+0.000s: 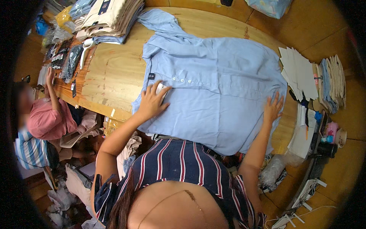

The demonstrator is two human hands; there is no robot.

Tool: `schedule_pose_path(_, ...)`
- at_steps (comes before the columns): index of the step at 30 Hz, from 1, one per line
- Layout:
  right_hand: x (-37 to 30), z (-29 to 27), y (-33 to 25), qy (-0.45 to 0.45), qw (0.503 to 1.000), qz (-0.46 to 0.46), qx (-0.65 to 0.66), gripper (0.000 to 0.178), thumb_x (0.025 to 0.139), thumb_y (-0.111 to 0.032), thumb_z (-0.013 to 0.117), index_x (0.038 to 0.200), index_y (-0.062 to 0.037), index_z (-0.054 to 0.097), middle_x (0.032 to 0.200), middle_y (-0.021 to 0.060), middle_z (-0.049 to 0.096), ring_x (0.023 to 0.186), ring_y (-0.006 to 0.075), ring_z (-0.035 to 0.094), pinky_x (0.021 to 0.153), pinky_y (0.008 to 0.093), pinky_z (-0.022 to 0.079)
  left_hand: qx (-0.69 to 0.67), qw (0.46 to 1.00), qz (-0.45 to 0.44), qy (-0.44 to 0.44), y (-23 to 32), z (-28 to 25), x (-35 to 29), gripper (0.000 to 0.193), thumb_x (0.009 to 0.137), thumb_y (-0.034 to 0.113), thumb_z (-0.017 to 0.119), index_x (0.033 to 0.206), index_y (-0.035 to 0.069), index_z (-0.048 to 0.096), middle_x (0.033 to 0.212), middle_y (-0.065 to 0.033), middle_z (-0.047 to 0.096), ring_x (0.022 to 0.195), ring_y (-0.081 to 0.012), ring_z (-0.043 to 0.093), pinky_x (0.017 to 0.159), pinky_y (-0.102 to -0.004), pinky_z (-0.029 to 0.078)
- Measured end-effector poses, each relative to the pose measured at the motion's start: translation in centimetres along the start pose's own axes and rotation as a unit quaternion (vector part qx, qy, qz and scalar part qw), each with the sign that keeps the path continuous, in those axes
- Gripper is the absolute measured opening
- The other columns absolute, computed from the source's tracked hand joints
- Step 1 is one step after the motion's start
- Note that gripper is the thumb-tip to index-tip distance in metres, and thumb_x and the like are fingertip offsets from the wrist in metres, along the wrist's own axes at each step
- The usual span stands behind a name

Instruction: The person folds a light-colored hoodie on a wooden table, smoothing it out and folding the sleeves and body into a compact rectangle. They then place a tag on top and set the folded item aside. The person repeats this process with a second hoodie and begins folding a light blue shirt.

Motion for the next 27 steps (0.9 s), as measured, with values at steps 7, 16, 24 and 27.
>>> schedule_pose_path(7, -1.6, -1.9, 9.2, 0.031, 0.998, 0.057, -0.015, 0.038, 0.083, -0.032, 0.042, 0.12, -0.0218, 0.04, 0.126, 0.0069, 0.037, 0.119, 0.0249, 0.029, 0.087, 0.0568, 0.025, -0.098, 0.989, -0.073, -0.077, -4.8, -2.9, -2.0, 0.062, 0.059, -0.003, 0.059, 0.114, 0.02, 0.044, 0.123, -0.0102, 0.032, 0.104, -0.0334, 0.04, 0.078, -0.0465, 0.039)
schedule_pose_path(16, -0.7, -5.2, 2.9, 0.177, 0.946, -0.013, 0.273, 0.018, 0.072, 0.002, 0.05, 0.084, -0.0047, 0.061, 0.087, 0.009, 0.059, 0.079, 0.0244, 0.056, 0.066, 0.0301, 0.044, -0.062, 0.983, -0.109, 0.136, -5.9, -1.2, 0.6, 0.02, 0.068, 0.008, 0.059, 0.088, 0.006, 0.059, 0.082, -0.0131, 0.056, 0.078, -0.0294, 0.052, 0.068, -0.0367, 0.041)
schedule_pose_path(24, -8.3, -6.0, -20.8, -0.123, 0.811, -0.304, 0.485, 0.014, 0.071, 0.0, 0.055, 0.085, -0.0021, 0.06, 0.085, 0.0107, 0.058, 0.078, 0.0244, 0.056, 0.068, 0.0291, 0.045, -0.02, 0.993, -0.091, 0.07, -0.3, 1.0, 1.0, 0.021, 0.062, 0.013, 0.065, 0.081, 0.009, 0.059, 0.083, -0.0081, 0.052, 0.079, -0.0253, 0.049, 0.061, -0.0355, 0.038)
schedule_pose_path(27, -11.7, -5.9, -26.9, -0.167, 0.762, -0.387, 0.491, 0.016, 0.068, -0.004, 0.06, 0.084, -0.0033, 0.06, 0.084, 0.008, 0.056, 0.079, 0.0233, 0.054, 0.067, 0.0307, 0.044, -0.023, 0.991, -0.076, 0.108, -0.3, 0.2, 0.6, 0.02, 0.06, 0.011, 0.066, 0.079, 0.007, 0.058, 0.086, -0.0092, 0.05, 0.079, -0.0268, 0.048, 0.063, -0.0361, 0.039)
Point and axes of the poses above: each hand's wrist, its own x-axis towards the middle knuckle, its own z-axis out of the palm, y = z × x, the point moved 5 cm from there along x, towards the middle knuckle
